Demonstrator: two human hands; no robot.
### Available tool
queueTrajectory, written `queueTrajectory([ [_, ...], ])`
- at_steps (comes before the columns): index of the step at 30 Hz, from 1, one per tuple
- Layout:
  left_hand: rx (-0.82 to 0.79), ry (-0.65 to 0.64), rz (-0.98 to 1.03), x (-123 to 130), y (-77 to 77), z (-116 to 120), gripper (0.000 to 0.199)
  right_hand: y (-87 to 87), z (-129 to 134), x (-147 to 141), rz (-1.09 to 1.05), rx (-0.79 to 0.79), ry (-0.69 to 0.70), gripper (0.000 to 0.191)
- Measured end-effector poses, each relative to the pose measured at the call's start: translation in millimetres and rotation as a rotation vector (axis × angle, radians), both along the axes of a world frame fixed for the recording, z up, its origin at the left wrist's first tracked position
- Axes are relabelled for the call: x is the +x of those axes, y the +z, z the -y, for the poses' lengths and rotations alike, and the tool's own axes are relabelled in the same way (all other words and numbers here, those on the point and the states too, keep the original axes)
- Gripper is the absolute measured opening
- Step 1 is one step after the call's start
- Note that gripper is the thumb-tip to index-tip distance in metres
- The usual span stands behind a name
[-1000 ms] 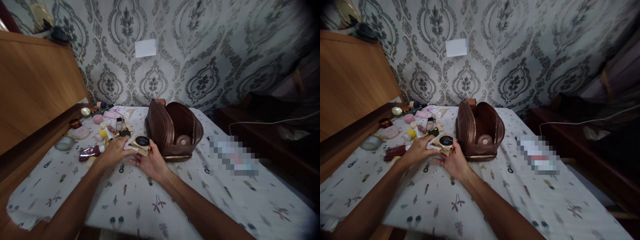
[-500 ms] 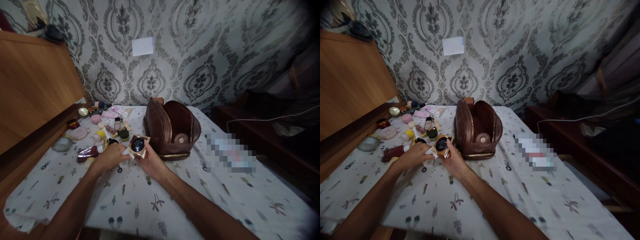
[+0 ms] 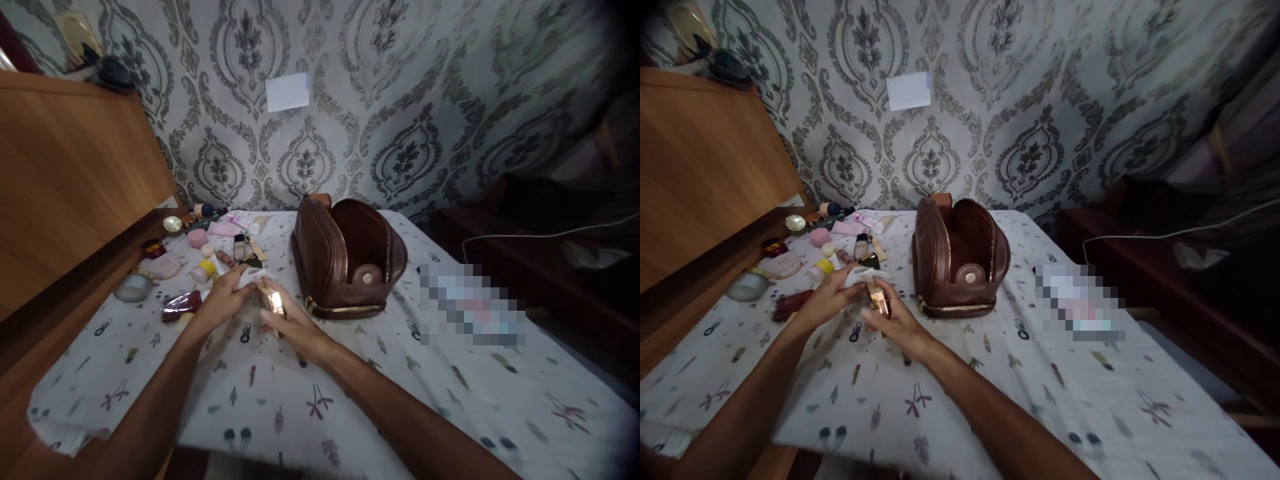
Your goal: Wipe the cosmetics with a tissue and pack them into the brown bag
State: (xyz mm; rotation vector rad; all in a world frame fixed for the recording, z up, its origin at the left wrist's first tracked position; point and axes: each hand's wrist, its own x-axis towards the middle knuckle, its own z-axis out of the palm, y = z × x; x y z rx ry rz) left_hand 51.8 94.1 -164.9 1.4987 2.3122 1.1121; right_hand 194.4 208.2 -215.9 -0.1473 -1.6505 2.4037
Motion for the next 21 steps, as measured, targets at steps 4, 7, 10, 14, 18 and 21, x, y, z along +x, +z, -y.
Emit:
queueTrajectory([
  [4, 0.113, -0.159, -0.043, 9.7, 0.3, -1.8, 0.034, -2.1, 0.2, -2.8, -0.018, -0.048, -0.028, 0.076],
  [7, 0.149, -0.235, -0.08, 18.0, 4.2, -0.5, 0.031, -4.3, -0.7, -6.2, 0.007, -0.191, -0.038, 0.066],
  [10, 0.152, -0.3, -0.148, 28.4, 7.8, -0.1, 0.035, -2.9, -1.1, -8.0, 0.076, -0.328, -0.048, 0.065],
  [14, 0.138, -0.323, -0.352, 40.5, 5.3, -3.3, 0.064, 9.2, -0.1, -6.7, 0.1, -0.485, -0.044, 0.057],
  [18, 0.17, -0.329, -0.628, 44.0, -1.8, -8.2, 0.075, 23.0, -1.9, -3.1, 0.151, -0.639, 0.02, 0.061],
  [21, 0.193, -0.343, -0.732, 45.8, -4.5, -10.5, 0.046, 25.5, -6.4, -1.0, 0.158, -0.757, 0.077, 0.069],
])
